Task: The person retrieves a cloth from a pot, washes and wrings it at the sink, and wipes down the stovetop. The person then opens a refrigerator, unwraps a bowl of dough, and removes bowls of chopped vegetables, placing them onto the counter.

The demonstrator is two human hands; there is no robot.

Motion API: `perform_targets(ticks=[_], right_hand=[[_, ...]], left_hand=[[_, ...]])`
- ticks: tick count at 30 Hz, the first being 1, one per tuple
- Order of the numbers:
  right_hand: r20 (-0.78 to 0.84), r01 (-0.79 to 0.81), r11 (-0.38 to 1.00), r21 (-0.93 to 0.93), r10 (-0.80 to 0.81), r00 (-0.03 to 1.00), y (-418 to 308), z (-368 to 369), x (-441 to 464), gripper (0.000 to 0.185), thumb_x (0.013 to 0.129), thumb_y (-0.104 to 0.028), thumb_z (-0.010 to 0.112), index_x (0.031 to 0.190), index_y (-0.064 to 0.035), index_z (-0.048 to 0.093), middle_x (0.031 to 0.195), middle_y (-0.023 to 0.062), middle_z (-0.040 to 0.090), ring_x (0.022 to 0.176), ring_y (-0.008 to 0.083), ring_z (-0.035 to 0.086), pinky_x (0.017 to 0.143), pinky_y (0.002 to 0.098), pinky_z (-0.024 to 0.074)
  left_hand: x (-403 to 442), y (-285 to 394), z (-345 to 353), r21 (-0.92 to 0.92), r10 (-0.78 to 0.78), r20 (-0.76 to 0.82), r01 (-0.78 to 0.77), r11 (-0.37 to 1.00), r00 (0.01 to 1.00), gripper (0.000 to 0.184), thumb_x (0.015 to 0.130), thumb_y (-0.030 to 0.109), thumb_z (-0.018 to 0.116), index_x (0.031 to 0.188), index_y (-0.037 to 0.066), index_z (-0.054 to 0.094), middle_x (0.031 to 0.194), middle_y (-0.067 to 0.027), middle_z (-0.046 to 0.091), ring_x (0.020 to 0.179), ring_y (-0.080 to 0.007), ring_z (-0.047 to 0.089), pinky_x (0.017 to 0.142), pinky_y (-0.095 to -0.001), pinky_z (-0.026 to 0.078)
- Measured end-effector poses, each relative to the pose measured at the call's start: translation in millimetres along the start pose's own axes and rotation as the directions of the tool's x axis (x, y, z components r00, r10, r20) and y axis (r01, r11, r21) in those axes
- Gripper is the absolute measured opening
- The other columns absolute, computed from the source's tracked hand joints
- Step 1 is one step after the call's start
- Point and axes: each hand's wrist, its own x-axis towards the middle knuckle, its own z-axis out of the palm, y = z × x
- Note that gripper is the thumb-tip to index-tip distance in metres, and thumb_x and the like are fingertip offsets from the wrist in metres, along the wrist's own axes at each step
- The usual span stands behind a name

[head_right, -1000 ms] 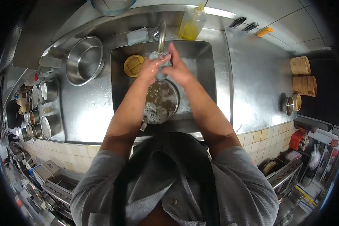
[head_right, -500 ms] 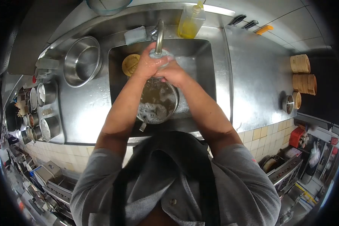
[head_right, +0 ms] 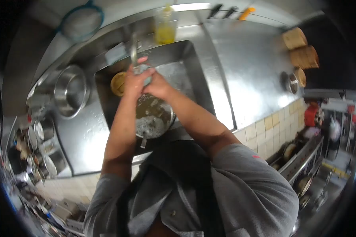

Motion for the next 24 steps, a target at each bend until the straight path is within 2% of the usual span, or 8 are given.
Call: perform_targets(ticks=[2, 6, 10, 13, 15, 17, 19, 24], right_hand=[[-0.062, 0.251, 0.963, 0.095, -0.246, 0.967, -13, 0, -7, 0.095, 0.055, -0.006, 0.077, 0.14, -0.0056, 0.036, 0.123, 0.0204, 0.056, 0.119, 0.031, 0.051, 0.103, 0.0343, 0.0388], [-0.09, 0.226, 0.97, 0.088, -0.218, 0.972, -25, -2, -18, 0.097, 0.055, -0.003, 0.076, 0.142, -0.0105, 0.034, 0.121, 0.0181, 0.056, 0.111, 0.0281, 0.057, 0.096, 0.0354, 0.0446], [0.16, -0.021, 0.931, 0.365, -0.041, 0.986, -10, -4, -18, 0.087, 0.062, 0.0, 0.074, 0.14, -0.0109, 0.037, 0.106, 0.0138, 0.061, 0.091, 0.0228, 0.064, 0.078, 0.0394, 0.0509], [0.338, -0.247, 0.798, 0.549, 0.058, 0.939, 1, -4, -14, 0.076, 0.066, 0.002, 0.072, 0.133, -0.0103, 0.041, 0.096, 0.0128, 0.063, 0.08, 0.0196, 0.064, 0.063, 0.0347, 0.0503], [0.456, -0.386, 0.728, 0.566, 0.113, 0.883, -6, -7, -17, 0.07, 0.067, 0.003, 0.072, 0.129, -0.0094, 0.043, 0.092, 0.013, 0.063, 0.077, 0.0185, 0.063, 0.057, 0.031, 0.0486], [0.424, -0.426, 0.71, 0.561, 0.196, 0.884, -17, -8, -18, 0.053, 0.066, 0.001, 0.072, 0.115, -0.0006, 0.05, 0.088, 0.0126, 0.062, 0.073, 0.0164, 0.061, 0.052, 0.0272, 0.0438], [0.356, -0.392, 0.736, 0.551, 0.218, 0.909, -5, 5, -10, 0.047, 0.066, -0.003, 0.073, 0.108, 0.0024, 0.053, 0.084, 0.0114, 0.062, 0.073, 0.0163, 0.061, 0.054, 0.0296, 0.0445], [0.076, -0.278, 0.869, 0.409, 0.271, 0.959, 9, 30, 0, 0.047, 0.066, -0.013, 0.074, 0.1, 0.0129, 0.053, 0.082, 0.0145, 0.064, 0.076, 0.0197, 0.063, 0.063, 0.0353, 0.0483]], left_hand=[[-2, 16, 2, -0.092, -0.107, -0.035, 0.103, 0.99, 0.994, 0.041, 0.069, 0.022, 0.081, 0.099, 0.001, 0.063, 0.084, -0.0062, 0.065, 0.078, -0.0176, 0.059, 0.076, -0.0327, 0.048], [0, 19, 3, -0.035, -0.155, -0.119, 0.152, 0.988, 0.981, 0.029, 0.073, 0.021, 0.081, 0.085, 0.003, 0.062, 0.08, -0.0046, 0.062, 0.075, -0.0137, 0.056, 0.072, -0.0308, 0.047], [-3, 17, -1, 0.083, -0.028, 0.091, 0.021, 0.996, 0.995, 0.026, 0.074, 0.018, 0.079, 0.085, 0.002, 0.062, 0.081, -0.0048, 0.063, 0.075, -0.0131, 0.056, 0.072, -0.0298, 0.046], [-8, 28, -5, -0.043, 0.202, 0.303, -0.198, 0.979, 0.932, 0.019, 0.078, 0.013, 0.075, 0.087, 0.001, 0.063, 0.079, -0.0057, 0.065, 0.075, -0.0137, 0.057, 0.071, -0.0295, 0.047], [-11, 38, -5, -0.137, 0.103, 0.287, -0.066, 0.988, 0.952, 0.02, 0.079, 0.013, 0.075, 0.088, 0.0, 0.064, 0.079, -0.0053, 0.065, 0.074, -0.0133, 0.057, 0.071, -0.0292, 0.048], [-6, 36, -7, -0.24, 0.013, 0.278, 0.057, 0.969, 0.961, 0.02, 0.08, 0.014, 0.075, 0.089, 0.0, 0.064, 0.079, -0.005, 0.065, 0.073, -0.0129, 0.057, 0.07, -0.0288, 0.048], [-1, 30, -7, -0.172, -0.091, 0.148, 0.116, 0.978, 0.985, 0.021, 0.083, 0.016, 0.073, 0.088, 0.0, 0.059, 0.083, -0.0071, 0.064, 0.079, -0.015, 0.059, 0.075, -0.0295, 0.048], [16, 12, 2, 0.064, -0.073, 0.005, 0.072, 0.995, 0.997, 0.027, 0.082, 0.023, 0.076, 0.078, 0.003, 0.058, 0.064, -0.0024, 0.058, 0.06, -0.0131, 0.054, 0.059, -0.0297, 0.044]])
